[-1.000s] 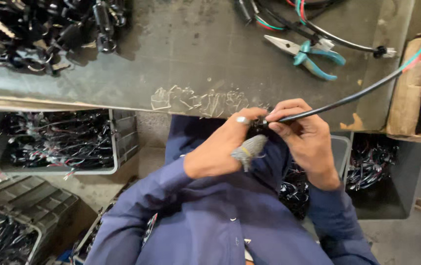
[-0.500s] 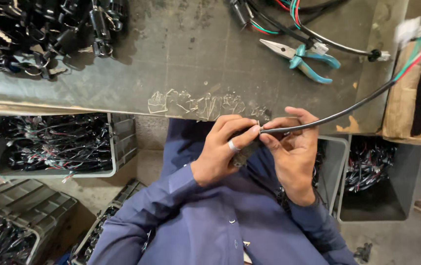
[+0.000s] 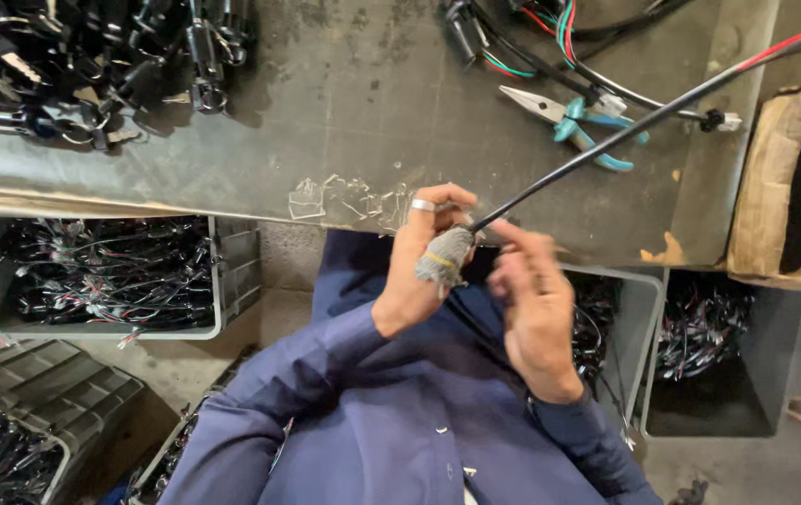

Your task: The person repeatedly strips the outer insulation from black electrical cables using pliers, exposing inner colored wires. They handle multiple cables one at a time, cut the insulation, and place the processed cables on the table.

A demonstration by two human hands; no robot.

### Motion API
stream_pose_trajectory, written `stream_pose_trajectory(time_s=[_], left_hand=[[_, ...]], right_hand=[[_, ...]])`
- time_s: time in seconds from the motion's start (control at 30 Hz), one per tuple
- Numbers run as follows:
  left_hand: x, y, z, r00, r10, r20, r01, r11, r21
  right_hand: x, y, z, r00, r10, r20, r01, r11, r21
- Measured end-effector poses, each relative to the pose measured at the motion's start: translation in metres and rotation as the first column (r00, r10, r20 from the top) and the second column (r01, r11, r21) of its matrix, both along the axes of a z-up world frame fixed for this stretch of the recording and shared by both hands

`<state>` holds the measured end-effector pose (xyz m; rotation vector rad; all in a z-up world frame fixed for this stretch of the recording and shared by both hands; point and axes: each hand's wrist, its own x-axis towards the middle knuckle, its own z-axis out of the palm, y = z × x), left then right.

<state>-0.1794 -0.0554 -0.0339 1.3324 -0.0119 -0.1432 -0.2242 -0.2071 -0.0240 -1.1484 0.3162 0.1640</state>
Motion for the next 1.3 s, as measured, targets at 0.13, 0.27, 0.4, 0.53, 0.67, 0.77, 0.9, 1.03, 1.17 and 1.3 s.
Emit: stream_pose_trajectory(time_s=[0.13,0.27,0.4,0.53,0.67,0.77,0.9,1.03,1.17,1.3], left_hand=[[0.002,-0.002,0.004,1.0,-0.02,0.02,0.02,0.999,0.031],[-0.002,-0.002,0.01,0.988,-0.079,0.133,0.034,0.95,0.311],[-0.006,-0.005,0.007,0.989,-0.139,0.046,0.127,0.972,0.2],[-0.018,-0.013,0.004,0.969,-0.231,0.087,0.243,0.954,-0.173],[-0.023,-0.043,0.007,0.991,-0.104,-0.087,0.045,0.86,-0.509],[-0.009,-0.049,0.009,0.982,-0.011,-0.19,-0.088,0.859,-0.505],[0.0,-0.023,0.004,0.982,-0.098,-0.161,0.022,0.908,-0.419],[0.014,-0.012,0.004,0.984,-0.1,-0.148,0.029,0.907,-0.419],[0.019,-0.003,0.01,0.971,-0.161,-0.174,0.083,0.918,-0.387],[0.017,0.006,0.016,0.96,-0.244,-0.133,0.203,0.943,-0.265]], right_hand=[[-0.005,-0.011,-0.011,0.985,0.107,-0.133,-0.086,0.984,0.158],[-0.015,-0.004,-0.014,0.966,0.224,0.129,-0.185,0.947,-0.261],[-0.008,-0.022,-0.023,0.99,0.127,0.062,-0.129,0.991,0.026],[-0.004,-0.024,-0.015,0.976,0.106,0.189,-0.123,0.989,0.08],[0.0,0.007,0.021,0.997,0.008,0.072,-0.023,0.978,0.205],[0.036,0.006,0.045,0.936,0.132,0.326,-0.091,0.986,-0.137],[0.095,-0.054,0.033,0.718,0.528,0.453,0.42,0.19,-0.887],[0.125,-0.089,0.011,0.765,0.57,0.299,0.471,-0.179,-0.864],[0.085,-0.086,0.036,0.873,0.397,0.282,0.217,0.202,-0.955],[0.015,-0.063,0.048,0.936,0.281,-0.214,-0.353,0.718,-0.6]])
